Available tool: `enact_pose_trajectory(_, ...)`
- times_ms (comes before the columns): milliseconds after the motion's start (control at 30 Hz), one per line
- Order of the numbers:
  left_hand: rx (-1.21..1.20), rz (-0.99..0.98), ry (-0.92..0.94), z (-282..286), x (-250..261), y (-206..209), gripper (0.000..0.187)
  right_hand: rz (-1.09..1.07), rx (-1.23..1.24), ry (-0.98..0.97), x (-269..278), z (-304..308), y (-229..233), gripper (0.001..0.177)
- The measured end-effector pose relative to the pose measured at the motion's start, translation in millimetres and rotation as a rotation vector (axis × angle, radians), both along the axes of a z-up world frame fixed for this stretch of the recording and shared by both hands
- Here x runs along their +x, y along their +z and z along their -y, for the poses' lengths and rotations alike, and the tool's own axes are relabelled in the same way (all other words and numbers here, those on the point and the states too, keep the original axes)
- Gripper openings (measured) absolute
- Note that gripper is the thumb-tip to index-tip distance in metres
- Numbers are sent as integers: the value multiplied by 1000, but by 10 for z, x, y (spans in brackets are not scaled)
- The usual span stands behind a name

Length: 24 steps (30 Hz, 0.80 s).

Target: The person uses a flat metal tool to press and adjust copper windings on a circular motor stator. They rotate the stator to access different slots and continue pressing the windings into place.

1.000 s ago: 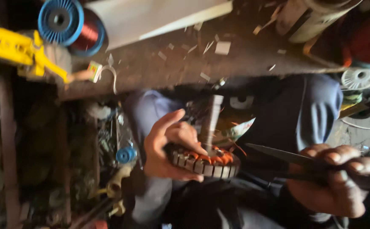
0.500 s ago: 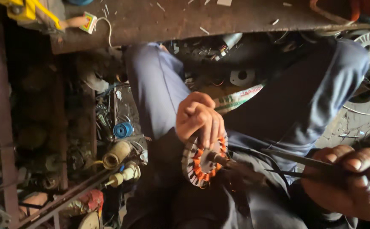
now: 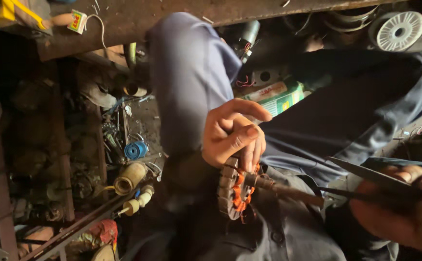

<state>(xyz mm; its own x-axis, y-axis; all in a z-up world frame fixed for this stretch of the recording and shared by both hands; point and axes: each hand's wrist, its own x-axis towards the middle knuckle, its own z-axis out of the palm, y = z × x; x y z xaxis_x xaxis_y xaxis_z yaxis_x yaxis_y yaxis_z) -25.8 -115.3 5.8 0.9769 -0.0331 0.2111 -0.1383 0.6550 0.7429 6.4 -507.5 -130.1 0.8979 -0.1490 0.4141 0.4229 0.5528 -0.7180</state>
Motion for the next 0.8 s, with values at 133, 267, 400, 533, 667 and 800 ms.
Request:
enact_pose_trajectory(133, 142, 107, 135, -15, 55, 320, 23, 143, -172, -141, 6, -124, 51, 15)
enact_pose_trajectory(267, 403, 153, 339, -94, 22, 669, 25, -43, 46, 87, -179, -5, 180, 14)
enact_pose_trajectory(400, 649, 162, 505, -107, -33, 977, 19, -39, 104, 106, -213, -162, 295, 10)
enact_pose_trajectory(533, 949, 219, 746, -38, -47, 1183, 21, 87, 90, 150, -36, -286, 356, 15)
enact_pose_trajectory(667, 1343, 467, 955, -16, 12, 1372, 31, 244, 90, 113, 114, -384, 144, 29)
enact_pose_trajectory(800, 1480, 464, 995, -9, 24, 1476, 33, 191, 158, 173, 83, -343, 84, 20)
